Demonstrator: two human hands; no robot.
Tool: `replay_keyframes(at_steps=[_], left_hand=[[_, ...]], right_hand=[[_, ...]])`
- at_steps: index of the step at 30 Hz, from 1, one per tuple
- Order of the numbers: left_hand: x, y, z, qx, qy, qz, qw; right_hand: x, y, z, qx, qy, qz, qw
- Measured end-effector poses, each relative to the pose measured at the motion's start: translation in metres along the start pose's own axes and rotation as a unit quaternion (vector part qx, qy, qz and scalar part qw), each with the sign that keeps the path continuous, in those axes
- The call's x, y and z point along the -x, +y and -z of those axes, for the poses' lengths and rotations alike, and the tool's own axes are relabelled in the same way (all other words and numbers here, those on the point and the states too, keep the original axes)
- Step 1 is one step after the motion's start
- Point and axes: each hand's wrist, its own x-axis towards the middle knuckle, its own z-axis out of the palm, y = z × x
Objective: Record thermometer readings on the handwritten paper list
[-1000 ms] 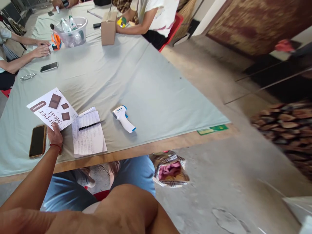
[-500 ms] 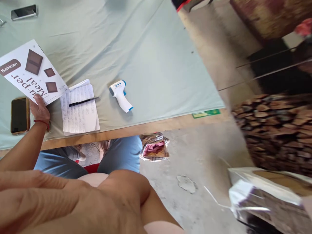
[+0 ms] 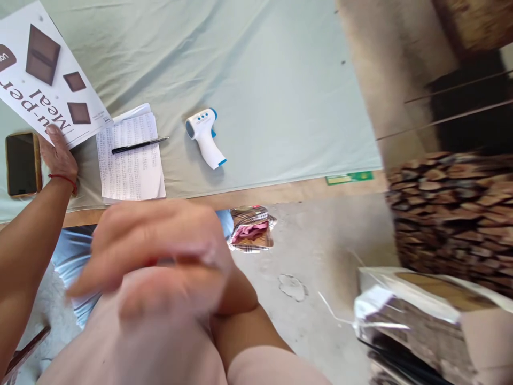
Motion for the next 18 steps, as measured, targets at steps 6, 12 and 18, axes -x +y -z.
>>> replay_keyframes(at_steps=[6, 12, 18], left_hand=[[0.001, -0.003, 0.000, -0.038, 0.003, -0.005, 0.999], [0.004, -0.008, 0.003, -0.040, 0.003, -0.003, 0.999], [0.010, -0.008, 0.006, -0.050, 0.013, 0.015, 0.999]], right_hand=[[-0.038, 0.118, 0.049, 0.446, 0.148, -0.130, 0.873], [-0.041, 0.194, 0.083, 0.630, 0.090, -0.203, 0.744], [-0.032, 0.178, 0.092, 0.630, 0.058, -0.191, 0.750]])
